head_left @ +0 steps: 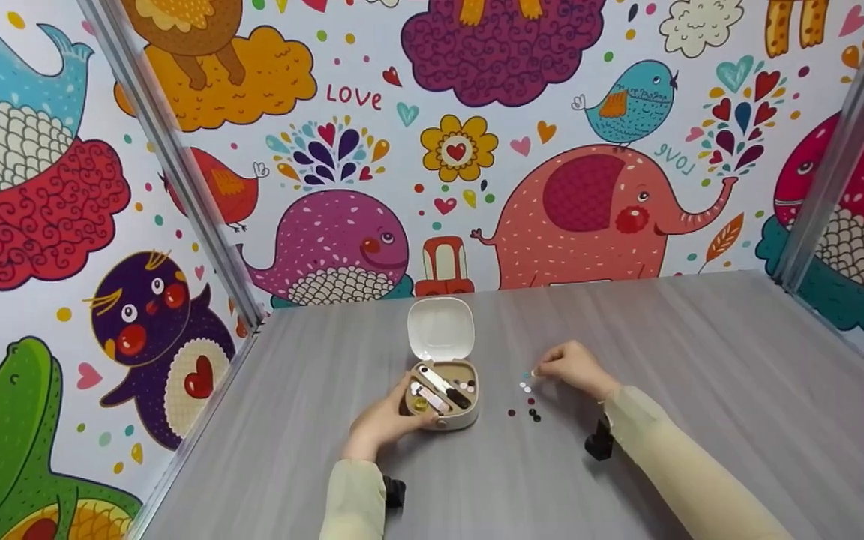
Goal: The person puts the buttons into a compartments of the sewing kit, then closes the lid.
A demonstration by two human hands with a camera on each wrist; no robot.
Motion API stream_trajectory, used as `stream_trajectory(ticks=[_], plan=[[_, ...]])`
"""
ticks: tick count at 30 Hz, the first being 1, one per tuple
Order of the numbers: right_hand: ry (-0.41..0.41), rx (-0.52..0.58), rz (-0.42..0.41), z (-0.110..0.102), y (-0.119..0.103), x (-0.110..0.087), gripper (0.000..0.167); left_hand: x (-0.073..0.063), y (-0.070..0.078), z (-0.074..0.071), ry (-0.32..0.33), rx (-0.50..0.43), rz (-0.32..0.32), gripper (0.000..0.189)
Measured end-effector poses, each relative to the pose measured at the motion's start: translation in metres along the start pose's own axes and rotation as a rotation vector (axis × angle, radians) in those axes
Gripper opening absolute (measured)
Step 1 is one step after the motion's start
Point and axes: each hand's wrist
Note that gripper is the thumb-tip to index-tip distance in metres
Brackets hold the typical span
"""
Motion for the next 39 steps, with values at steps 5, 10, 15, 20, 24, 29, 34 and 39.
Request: stream_trajectory(ticks=[5, 10, 15, 20, 24, 29, 34, 39], plan=[[-0.026, -0.006, -0.007, -0.002, -0.007, 0.005, 0.01, 0.003, 0.001, -0.003, -0.005, -0.007, -0.003, 0.099], [-0.048, -0.026, -0.036, -0.001, -0.015, 0.013, 0.013, 0.006, -0.002, -0.004, -0.015, 0.006, -0.015, 0.1], [-0.051, -0.023, -0.055, 0.004, -0.025, 0.02, 0.011, 0.007, -0.001, -0.005, -0.017, -0.005, -0.019, 0.1], [-0.06, -0.026, -0.058, 0.012, -0.03, 0.026, 0.01, 0.008, -0.001, -0.004, -0.014, -0.002, -0.01, 0.1], [-0.066, -0.048, -0.074, 0.017, -0.034, 0.028, 0.013, 0.008, -0.001, -0.002, -0.009, 0.006, -0.003, 0.099], [-0.065, -0.048, -0.054, 0.021, -0.043, 0.032, 0.011, 0.008, 0.002, -0.003, -0.005, 0.008, 0.001, 0.099], [-0.073, 0.006, -0.035, 0.027, -0.052, 0.033, 0.008, 0.006, 0.002, -0.002, -0.002, 0.015, -0.009, 0.1], [-0.091, 0.008, -0.03, 0.037, -0.056, 0.033, 0.007, 0.002, -0.003, 0.001, -0.001, 0.005, -0.008, 0.101]])
Point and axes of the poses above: each hand's wrist, its own x-axis towards the middle knuckle, its own z-axis out of the palm, y = z × x, and after that the axes turned 14 degrees about -y, right-handed
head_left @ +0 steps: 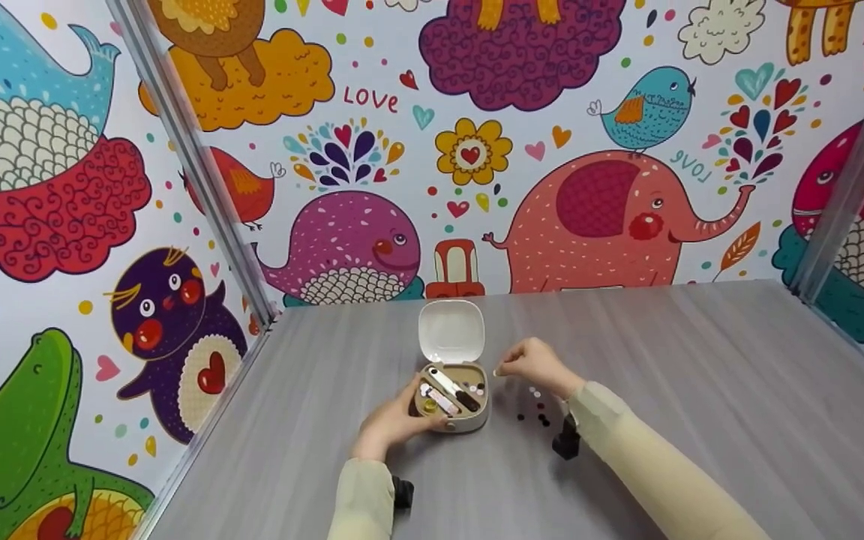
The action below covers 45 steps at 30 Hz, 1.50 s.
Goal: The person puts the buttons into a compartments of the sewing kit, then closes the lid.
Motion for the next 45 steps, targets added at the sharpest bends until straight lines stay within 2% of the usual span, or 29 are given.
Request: stream_trajectory(ticks=[16, 29, 36, 45], plan=[[0.021, -0.073, -0.072, 0.016, -0.005, 0.011, 0.006, 0.001, 0.001, 0.002, 0.002, -0.038, 0.025, 0.098], [-0.02, -0.08, -0.093, 0.039, -0.002, 0.012, 0.007, -0.01, -0.006, 0.01, 0.006, -0.029, 0.004, 0.099], [0.017, -0.09, -0.082, 0.04, 0.001, 0.015, 0.005, -0.005, -0.003, 0.009, -0.008, -0.02, -0.005, 0.098], [0.06, -0.082, -0.089, 0.041, -0.003, 0.021, 0.007, -0.002, 0.0, 0.002, 0.007, -0.014, 0.0, 0.098]])
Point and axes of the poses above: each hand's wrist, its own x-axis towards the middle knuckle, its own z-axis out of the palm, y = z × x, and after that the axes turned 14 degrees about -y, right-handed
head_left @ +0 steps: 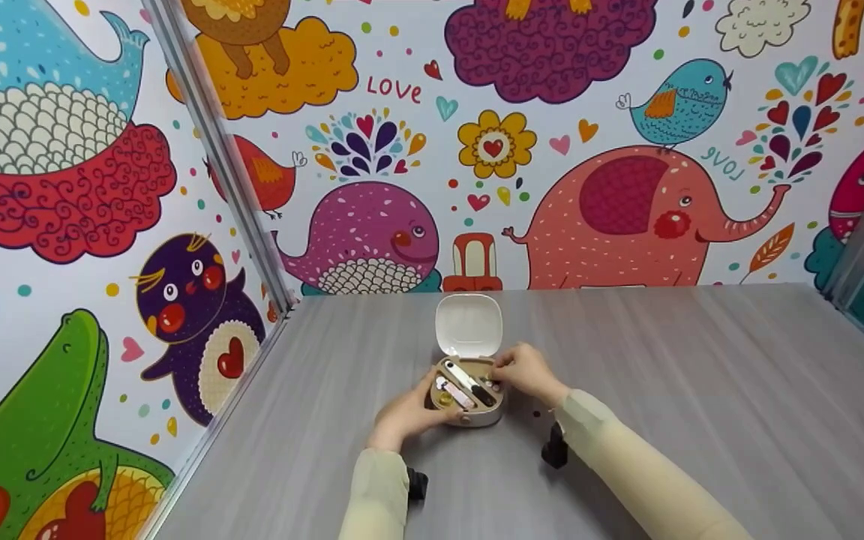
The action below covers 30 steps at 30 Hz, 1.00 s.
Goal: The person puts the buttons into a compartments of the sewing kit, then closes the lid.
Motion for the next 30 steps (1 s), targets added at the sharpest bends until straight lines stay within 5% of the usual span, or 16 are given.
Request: stream_trajectory(ticks=[15, 30], plan=[[0.07, 0.012, 0.116, 0.0061, -0.0053, 0.0012, 0.008, 0.0005, 0.0, -0.0013, -0.001, 0.001, -0.02, 0.1], [0.092, -0.034, 0.032, 0.0078, -0.0027, 0.0017, 0.007, -0.0006, 0.0013, -0.0018, 0.004, 0.009, -0.024, 0.098]])
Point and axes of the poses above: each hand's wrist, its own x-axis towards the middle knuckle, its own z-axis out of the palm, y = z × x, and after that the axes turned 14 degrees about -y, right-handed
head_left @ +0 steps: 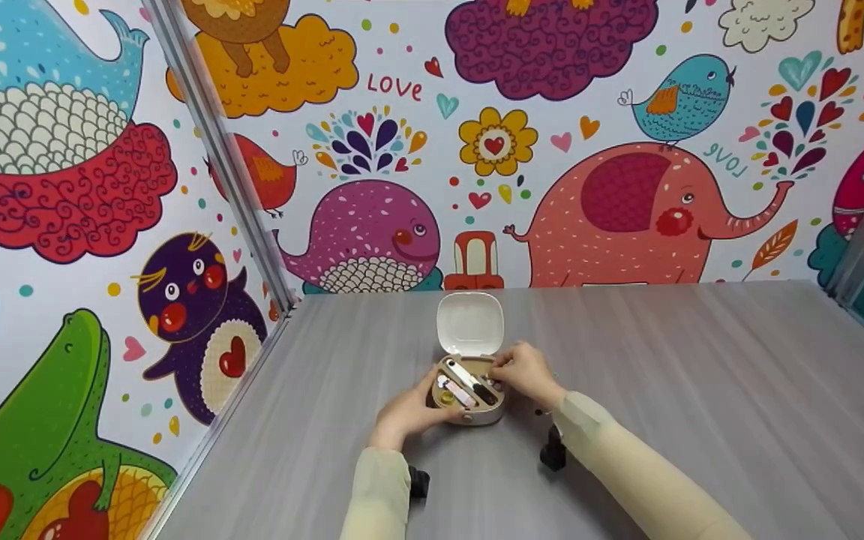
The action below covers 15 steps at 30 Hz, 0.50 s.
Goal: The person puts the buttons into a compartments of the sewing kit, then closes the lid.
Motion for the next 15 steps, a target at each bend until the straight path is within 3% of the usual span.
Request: stream_trajectory(ticks=[9, 15], plan=[[0.002, 0.073, 0.002, -0.021, 0.0, -0.007, 0.003, 0.004, -0.001, -0.002, -0.005, 0.008, 0.027, 0.098], [0.02, 0.136, 0.022, -0.037, 0.015, -0.022, 0.007, 0.002, -0.005, 0.0, -0.015, -0.016, 0.031, 0.1]])
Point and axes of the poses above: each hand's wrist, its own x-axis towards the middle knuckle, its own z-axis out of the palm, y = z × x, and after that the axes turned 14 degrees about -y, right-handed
